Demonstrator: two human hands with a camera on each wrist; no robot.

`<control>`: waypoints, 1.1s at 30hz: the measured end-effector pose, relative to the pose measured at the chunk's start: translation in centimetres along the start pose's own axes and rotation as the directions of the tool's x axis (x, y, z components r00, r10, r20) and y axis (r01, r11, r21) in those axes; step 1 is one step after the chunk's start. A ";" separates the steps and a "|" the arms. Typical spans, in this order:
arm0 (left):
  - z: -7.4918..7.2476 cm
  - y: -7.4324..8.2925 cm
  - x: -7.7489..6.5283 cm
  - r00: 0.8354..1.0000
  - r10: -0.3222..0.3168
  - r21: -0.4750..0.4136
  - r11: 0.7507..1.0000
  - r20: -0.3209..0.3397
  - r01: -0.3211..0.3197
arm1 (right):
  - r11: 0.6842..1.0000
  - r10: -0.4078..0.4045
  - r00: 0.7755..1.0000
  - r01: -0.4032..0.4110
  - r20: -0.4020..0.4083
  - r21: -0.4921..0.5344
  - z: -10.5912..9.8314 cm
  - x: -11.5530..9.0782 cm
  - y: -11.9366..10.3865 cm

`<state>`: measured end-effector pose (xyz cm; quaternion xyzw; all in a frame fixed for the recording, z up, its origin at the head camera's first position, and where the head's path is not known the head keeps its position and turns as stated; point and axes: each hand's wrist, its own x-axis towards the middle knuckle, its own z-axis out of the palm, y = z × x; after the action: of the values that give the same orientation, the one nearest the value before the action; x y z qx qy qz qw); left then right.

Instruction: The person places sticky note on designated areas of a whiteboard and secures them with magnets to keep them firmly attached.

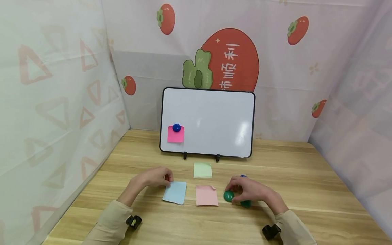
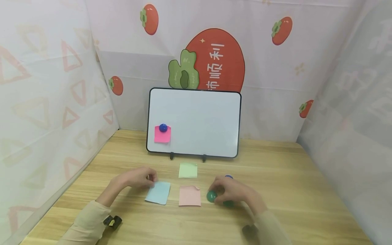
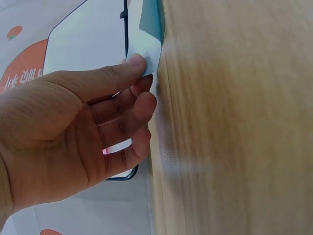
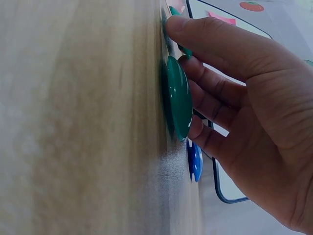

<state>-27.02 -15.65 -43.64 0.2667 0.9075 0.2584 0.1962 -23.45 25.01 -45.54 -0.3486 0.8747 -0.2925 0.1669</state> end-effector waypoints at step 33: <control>0.0 0.1 1.7 0.940 0.001 -0.074 0.997 -0.340 -0.028 | 0.984 -0.146 0.981 0.129 -0.129 -0.127 -0.2 0.3 -0.5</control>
<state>-28.31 -14.61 -43.90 0.2169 0.9150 0.3372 0.0450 -23.47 24.61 -45.11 -0.3964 0.8736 -0.2748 0.0645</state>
